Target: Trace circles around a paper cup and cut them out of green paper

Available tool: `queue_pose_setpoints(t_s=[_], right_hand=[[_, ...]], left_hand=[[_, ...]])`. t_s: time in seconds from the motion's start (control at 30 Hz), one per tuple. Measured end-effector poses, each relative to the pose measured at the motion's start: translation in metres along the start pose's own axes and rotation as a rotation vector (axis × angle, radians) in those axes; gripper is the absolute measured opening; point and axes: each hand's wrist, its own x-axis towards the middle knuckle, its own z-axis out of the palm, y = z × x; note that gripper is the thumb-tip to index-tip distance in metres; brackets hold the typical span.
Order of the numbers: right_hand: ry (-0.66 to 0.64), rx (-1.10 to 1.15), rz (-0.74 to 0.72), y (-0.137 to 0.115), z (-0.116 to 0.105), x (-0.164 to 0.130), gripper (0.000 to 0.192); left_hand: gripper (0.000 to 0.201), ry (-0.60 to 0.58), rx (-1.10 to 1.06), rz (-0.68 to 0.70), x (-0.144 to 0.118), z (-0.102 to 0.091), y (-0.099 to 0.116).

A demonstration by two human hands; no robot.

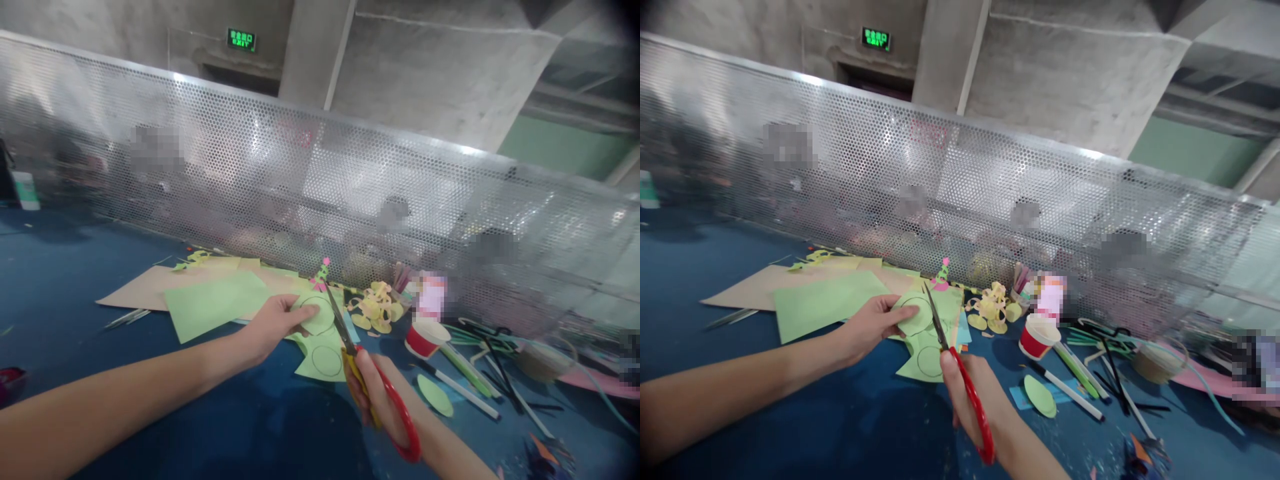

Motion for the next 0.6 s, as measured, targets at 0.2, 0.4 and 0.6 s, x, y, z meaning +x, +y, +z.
queue_pose_setpoints(t_s=[0.2, 0.4, 0.6], right_hand=[[0.004, -0.008, -0.021, 0.0034, 0.0007, 0.0006, 0.068], [0.013, -0.015, 0.018, -0.003, -0.0014, -0.0006, 0.065], [0.016, -0.032, 0.045, -0.0038, -0.0015, -0.0005, 0.065]], left_hand=[[0.031, 0.006, -0.002, 0.003, 0.0, -0.0001, 0.001], [0.033, -0.011, -0.002, 0.006, 0.002, -0.0034, -0.0017], [0.035, 0.012, -0.012, -0.017, 0.0039, -0.0056, -0.0033]])
